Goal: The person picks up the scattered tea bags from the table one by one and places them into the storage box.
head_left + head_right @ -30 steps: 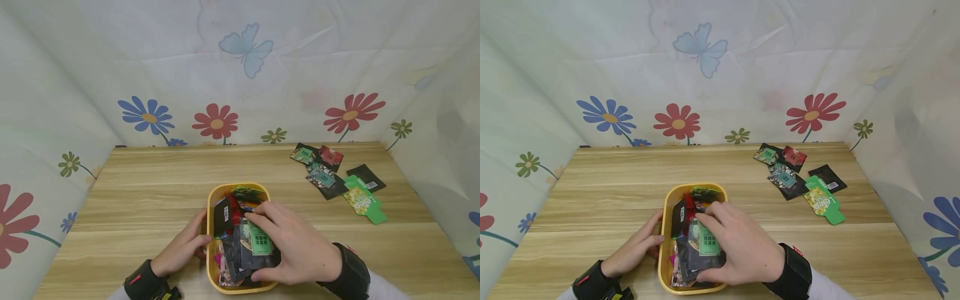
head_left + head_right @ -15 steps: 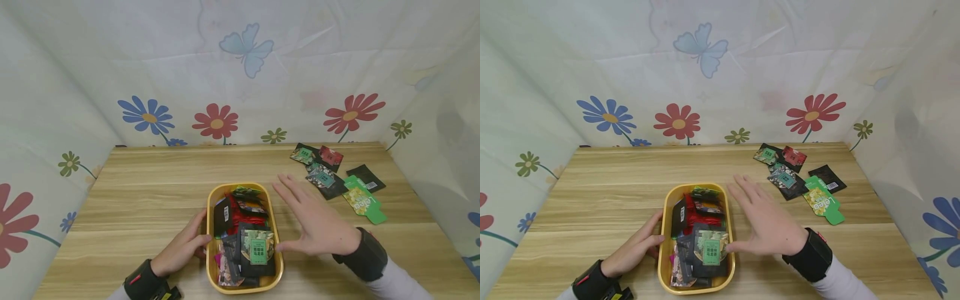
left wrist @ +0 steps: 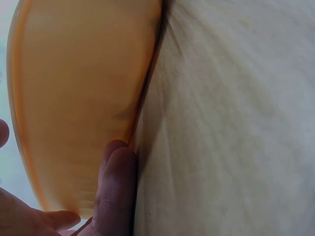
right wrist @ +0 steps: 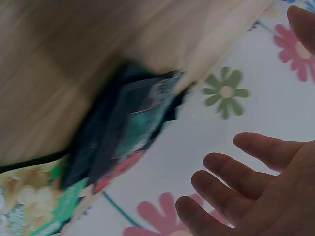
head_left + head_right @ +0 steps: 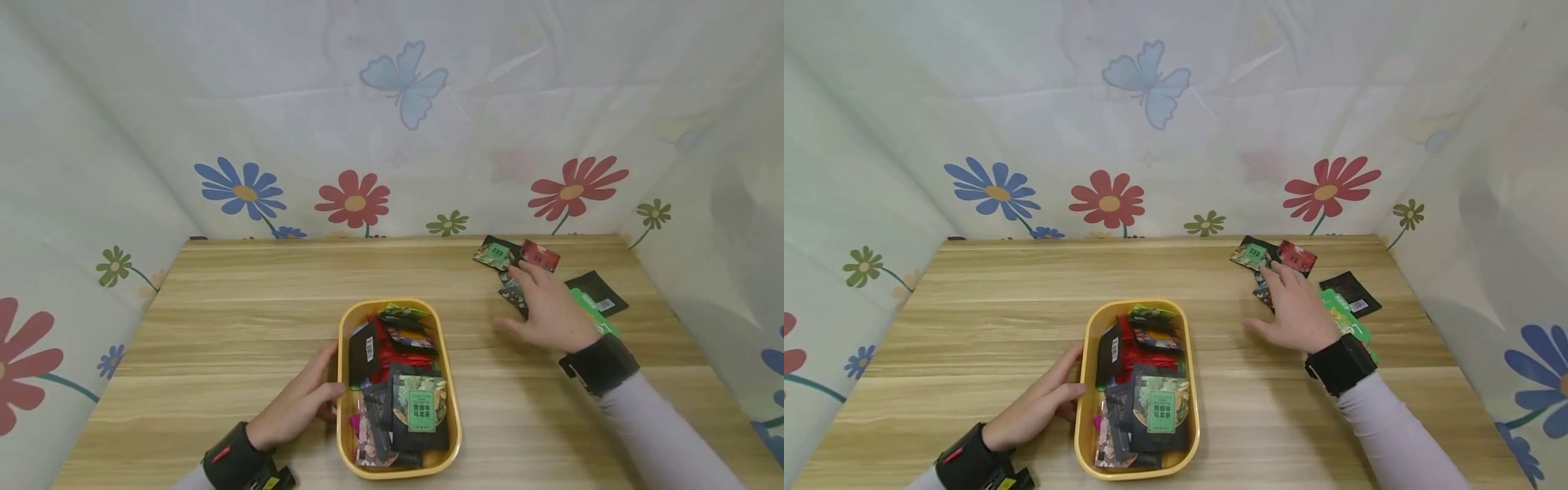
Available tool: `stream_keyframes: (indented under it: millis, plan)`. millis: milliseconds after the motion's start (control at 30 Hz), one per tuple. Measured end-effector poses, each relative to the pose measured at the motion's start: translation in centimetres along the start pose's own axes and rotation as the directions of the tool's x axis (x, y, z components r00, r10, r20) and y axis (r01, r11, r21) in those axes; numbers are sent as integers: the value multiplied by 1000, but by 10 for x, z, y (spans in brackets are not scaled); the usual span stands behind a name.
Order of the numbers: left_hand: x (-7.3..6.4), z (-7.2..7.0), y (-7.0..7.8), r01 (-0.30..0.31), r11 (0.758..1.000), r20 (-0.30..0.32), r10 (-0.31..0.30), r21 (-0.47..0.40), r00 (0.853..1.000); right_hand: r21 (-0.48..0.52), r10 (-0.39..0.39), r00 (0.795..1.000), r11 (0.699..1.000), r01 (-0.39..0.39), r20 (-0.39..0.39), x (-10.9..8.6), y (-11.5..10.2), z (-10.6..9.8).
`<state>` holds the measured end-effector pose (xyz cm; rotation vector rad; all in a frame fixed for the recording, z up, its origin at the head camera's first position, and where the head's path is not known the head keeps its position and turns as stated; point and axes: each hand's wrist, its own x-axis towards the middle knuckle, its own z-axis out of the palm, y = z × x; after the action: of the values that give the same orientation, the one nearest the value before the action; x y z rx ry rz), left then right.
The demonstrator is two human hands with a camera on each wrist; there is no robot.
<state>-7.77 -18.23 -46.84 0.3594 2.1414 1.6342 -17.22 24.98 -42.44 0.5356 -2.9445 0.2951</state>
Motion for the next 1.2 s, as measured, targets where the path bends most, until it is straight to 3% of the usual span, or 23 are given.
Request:
stream_keyframes:
  millis: [400, 567, 800, 1000, 1200]
  plan:
    - [1, -1, -1, -5, 1000, -2, 5, 6, 1000, -59, 193, 978, 980, -188, 80, 13, 48, 25]
    - [0, -1, -3, -12, 1000, 2, 12, -2, 1000, -23, 203, 972, 979, -201, 118, 18, 54, 24]
    - [2, -1, -5, -19, 1000, 1, 19, 19, 1000, -47, 220, 965, 975, -215, 146, 18, 56, 22]
    - [1, -2, -6, -22, 999, -4, 22, 28, 1000, -51, 181, 979, 983, -177, 93, 14, 48, 22]
    - [1, -1, -7, -18, 999, -8, 18, 36, 1000, 25, 104, 993, 994, -103, -47, 5, 19, 10]
